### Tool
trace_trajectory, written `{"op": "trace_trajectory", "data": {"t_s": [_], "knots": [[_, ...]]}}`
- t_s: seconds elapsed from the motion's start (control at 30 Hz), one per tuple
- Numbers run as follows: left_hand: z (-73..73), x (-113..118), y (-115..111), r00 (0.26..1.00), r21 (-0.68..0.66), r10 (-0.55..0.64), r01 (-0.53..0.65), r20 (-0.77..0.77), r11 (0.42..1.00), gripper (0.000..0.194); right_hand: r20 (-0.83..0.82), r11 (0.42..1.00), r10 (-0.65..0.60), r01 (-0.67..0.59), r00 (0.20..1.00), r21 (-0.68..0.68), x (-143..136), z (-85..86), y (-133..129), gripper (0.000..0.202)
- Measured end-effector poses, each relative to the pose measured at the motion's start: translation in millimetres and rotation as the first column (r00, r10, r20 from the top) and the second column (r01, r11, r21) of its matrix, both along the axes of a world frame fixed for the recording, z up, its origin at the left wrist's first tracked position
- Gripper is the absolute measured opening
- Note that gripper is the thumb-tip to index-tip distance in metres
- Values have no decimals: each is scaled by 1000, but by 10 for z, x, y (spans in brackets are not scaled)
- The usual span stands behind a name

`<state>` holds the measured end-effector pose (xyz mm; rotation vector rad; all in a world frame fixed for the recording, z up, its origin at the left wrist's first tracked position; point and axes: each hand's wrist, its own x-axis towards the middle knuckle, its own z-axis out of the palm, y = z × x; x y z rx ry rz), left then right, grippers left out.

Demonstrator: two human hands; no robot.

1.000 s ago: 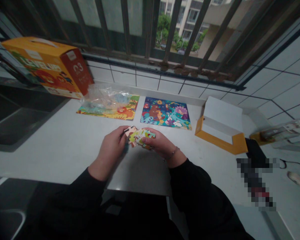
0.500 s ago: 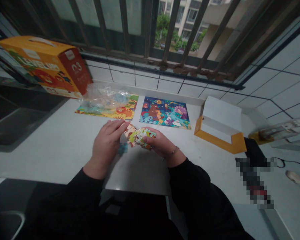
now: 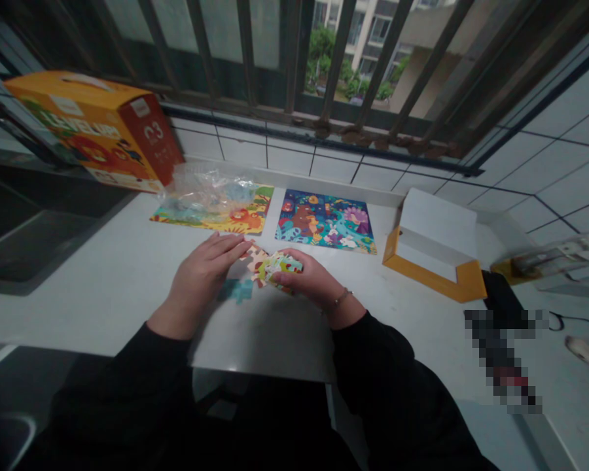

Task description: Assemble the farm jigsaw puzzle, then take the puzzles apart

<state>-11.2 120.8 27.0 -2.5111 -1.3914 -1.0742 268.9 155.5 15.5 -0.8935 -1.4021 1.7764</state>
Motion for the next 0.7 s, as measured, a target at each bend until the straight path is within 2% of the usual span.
{"op": "trace_trajectory", "data": {"t_s": [0.1, 0.2, 0.23, 0.3, 0.4, 0.47, 0.6, 0.7], "knots": [[-52, -1, 14, 984, -36, 121, -117, 130, 992, 38, 40, 999, -29, 28, 999, 24, 34, 11, 18, 67], [-71, 21, 4, 937, -118, 247, -224, 247, 968, 33, 20, 1000, 9, -10, 1000, 23, 47, 8, 17, 70], [-69, 34, -2, 936, -146, 242, -210, 257, 967, 33, -3, 1000, 20, -20, 1000, 15, 41, 9, 9, 71], [-65, 64, -9, 957, -184, 149, -104, 247, 977, 35, -70, 1000, 28, -29, 997, -13, 14, 21, -13, 75], [-74, 114, 0, 976, -167, -37, 74, 214, 983, 41, -199, 997, 30, -44, 979, -64, -35, 53, -45, 75], [-91, 155, 9, 976, -142, -90, 120, 200, 983, 40, -256, 994, 40, -66, 966, -92, -60, 70, -56, 71], [-112, 264, -13, 957, -160, -89, 137, 276, 978, 32, -270, 986, 35, -77, 962, -147, -94, 57, -57, 68], [-108, 334, -59, 923, -249, 8, 95, 385, 964, 36, -254, 983, 16, -62, 967, -173, -126, 10, -49, 65]]}}
